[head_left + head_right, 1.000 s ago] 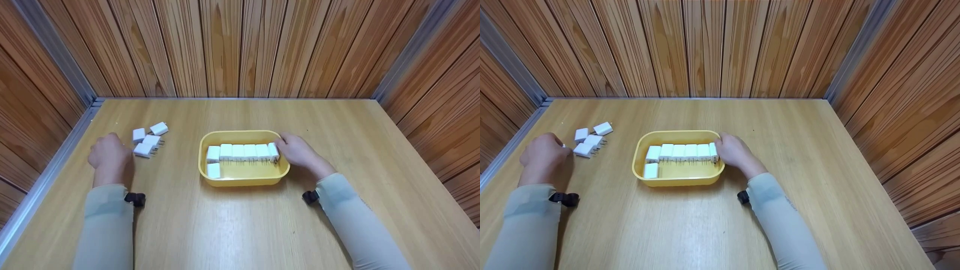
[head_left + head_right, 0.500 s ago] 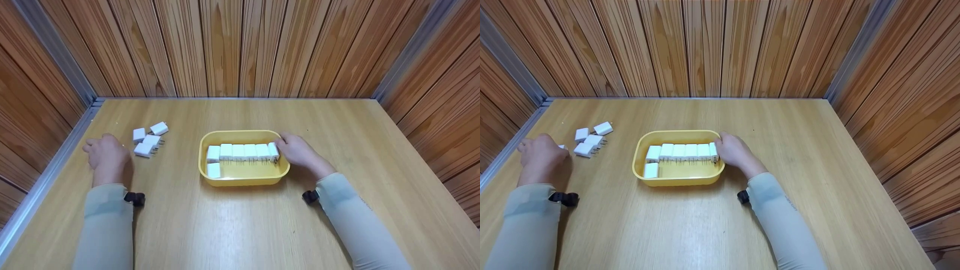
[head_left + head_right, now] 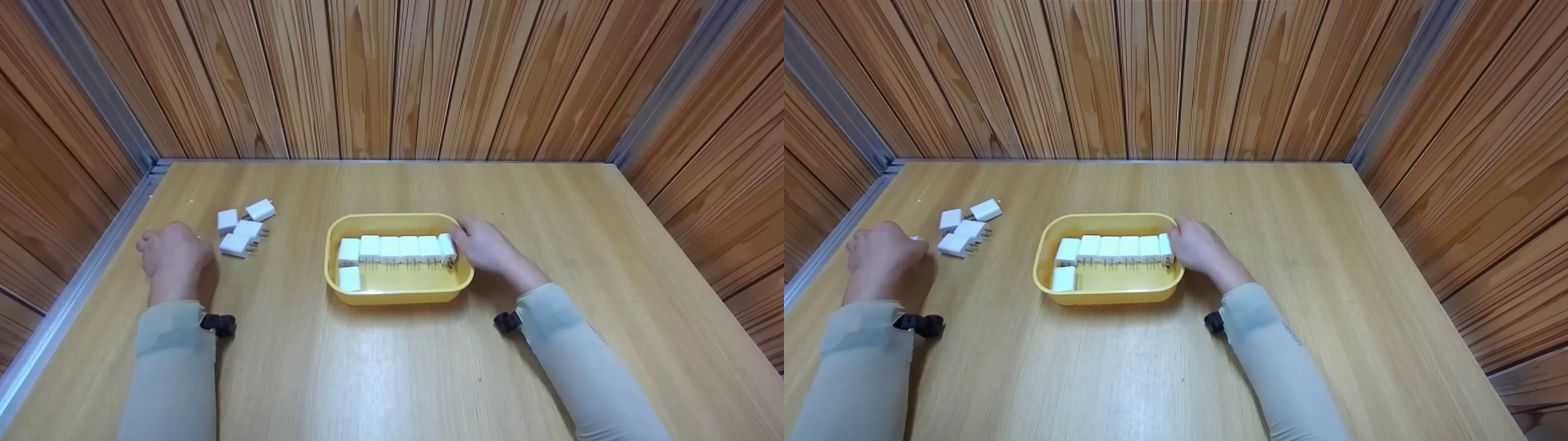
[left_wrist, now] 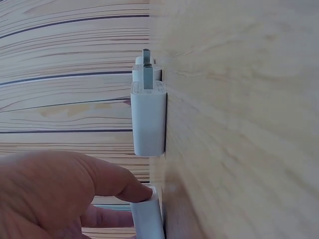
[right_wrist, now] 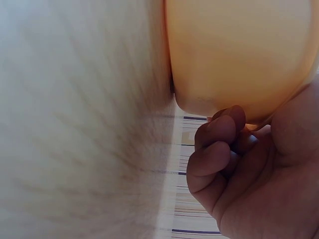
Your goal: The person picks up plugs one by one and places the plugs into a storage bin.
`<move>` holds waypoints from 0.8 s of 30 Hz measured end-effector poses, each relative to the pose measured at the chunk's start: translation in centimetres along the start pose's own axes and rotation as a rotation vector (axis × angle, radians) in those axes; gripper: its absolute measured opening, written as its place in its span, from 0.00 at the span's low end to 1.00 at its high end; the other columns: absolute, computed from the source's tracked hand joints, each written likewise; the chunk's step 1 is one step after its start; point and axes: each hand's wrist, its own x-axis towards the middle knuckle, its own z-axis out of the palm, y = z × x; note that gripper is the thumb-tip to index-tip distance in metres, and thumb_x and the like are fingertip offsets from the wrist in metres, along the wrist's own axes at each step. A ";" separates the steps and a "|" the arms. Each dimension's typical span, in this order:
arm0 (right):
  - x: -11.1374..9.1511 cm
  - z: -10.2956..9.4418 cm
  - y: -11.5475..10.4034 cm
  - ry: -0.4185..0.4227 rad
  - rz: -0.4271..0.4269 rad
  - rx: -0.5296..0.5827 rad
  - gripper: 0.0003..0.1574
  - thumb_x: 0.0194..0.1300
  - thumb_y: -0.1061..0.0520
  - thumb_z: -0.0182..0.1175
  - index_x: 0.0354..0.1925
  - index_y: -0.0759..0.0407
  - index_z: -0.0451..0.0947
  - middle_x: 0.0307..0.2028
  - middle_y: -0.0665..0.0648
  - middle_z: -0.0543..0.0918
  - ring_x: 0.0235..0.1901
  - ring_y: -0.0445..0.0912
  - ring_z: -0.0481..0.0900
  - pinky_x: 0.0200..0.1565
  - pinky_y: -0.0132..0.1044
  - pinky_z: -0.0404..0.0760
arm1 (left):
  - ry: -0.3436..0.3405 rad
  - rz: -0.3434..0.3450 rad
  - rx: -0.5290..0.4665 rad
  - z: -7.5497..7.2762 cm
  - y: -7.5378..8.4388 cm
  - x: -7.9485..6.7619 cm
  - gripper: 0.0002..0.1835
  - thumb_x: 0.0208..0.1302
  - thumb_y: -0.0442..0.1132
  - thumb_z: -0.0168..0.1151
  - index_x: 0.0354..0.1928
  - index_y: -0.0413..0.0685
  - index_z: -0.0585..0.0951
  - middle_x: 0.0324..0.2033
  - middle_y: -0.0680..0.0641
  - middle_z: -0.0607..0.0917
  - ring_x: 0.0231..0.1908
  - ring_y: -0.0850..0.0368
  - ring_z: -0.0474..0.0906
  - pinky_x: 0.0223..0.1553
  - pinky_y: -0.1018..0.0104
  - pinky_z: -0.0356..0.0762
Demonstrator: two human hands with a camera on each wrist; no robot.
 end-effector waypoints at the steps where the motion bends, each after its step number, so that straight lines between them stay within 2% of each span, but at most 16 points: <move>1: 0.0 0.0 0.0 -0.004 0.003 0.003 0.32 0.92 0.44 0.41 0.74 0.64 0.72 0.62 0.67 0.81 0.59 0.59 0.77 0.67 0.62 0.76 | 0.001 0.001 -0.003 0.0 0.0 0.0 0.21 0.75 0.39 0.57 0.55 0.22 0.77 0.60 0.16 0.66 0.64 0.19 0.60 0.63 0.32 0.72; 7: -0.1 -0.1 -0.1 -0.007 0.012 0.008 0.32 0.92 0.44 0.41 0.74 0.63 0.72 0.62 0.66 0.81 0.59 0.59 0.77 0.68 0.61 0.76 | 0.028 0.026 -0.056 -0.5 0.4 -0.4 0.23 0.77 0.43 0.57 0.54 0.23 0.77 0.61 0.19 0.67 0.65 0.21 0.59 0.64 0.34 0.70; 12: -0.1 -0.1 -0.2 -0.008 0.022 0.013 0.34 0.92 0.43 0.41 0.79 0.64 0.69 0.69 0.68 0.79 0.65 0.59 0.76 0.73 0.64 0.71 | 0.065 0.064 -0.190 -1.0 1.7 -1.3 0.30 0.80 0.47 0.57 0.69 0.27 0.76 0.66 0.25 0.71 0.70 0.25 0.59 0.69 0.34 0.64; 14: -0.1 -0.1 -0.1 -0.005 0.018 0.010 0.35 0.92 0.43 0.41 0.79 0.64 0.69 0.70 0.68 0.78 0.65 0.59 0.76 0.73 0.64 0.71 | 0.081 0.083 -0.247 -1.1 2.4 -1.5 0.32 0.80 0.46 0.58 0.75 0.29 0.73 0.68 0.27 0.72 0.71 0.27 0.59 0.70 0.35 0.63; 16: 0.0 0.0 -0.1 -0.001 0.006 0.005 0.34 0.92 0.44 0.41 0.77 0.64 0.70 0.68 0.67 0.80 0.63 0.59 0.77 0.72 0.63 0.72 | 0.101 0.103 -0.279 -1.2 3.0 -1.8 0.32 0.79 0.46 0.58 0.76 0.32 0.74 0.68 0.29 0.73 0.72 0.29 0.59 0.70 0.36 0.62; 20: 0.1 0.1 0.1 0.010 -0.016 -0.004 0.32 0.91 0.45 0.41 0.74 0.64 0.73 0.63 0.67 0.82 0.60 0.58 0.77 0.69 0.61 0.74 | 0.108 0.142 -0.326 -1.5 4.1 -2.4 0.32 0.78 0.46 0.58 0.77 0.36 0.75 0.70 0.30 0.72 0.71 0.31 0.61 0.67 0.40 0.65; 24: 0.1 0.1 0.1 0.010 -0.015 -0.004 0.31 0.91 0.46 0.41 0.74 0.65 0.73 0.64 0.67 0.81 0.60 0.59 0.77 0.69 0.62 0.74 | 0.055 0.180 -0.439 -1.9 4.7 -3.2 0.33 0.81 0.48 0.58 0.81 0.41 0.72 0.75 0.32 0.69 0.72 0.35 0.65 0.66 0.45 0.74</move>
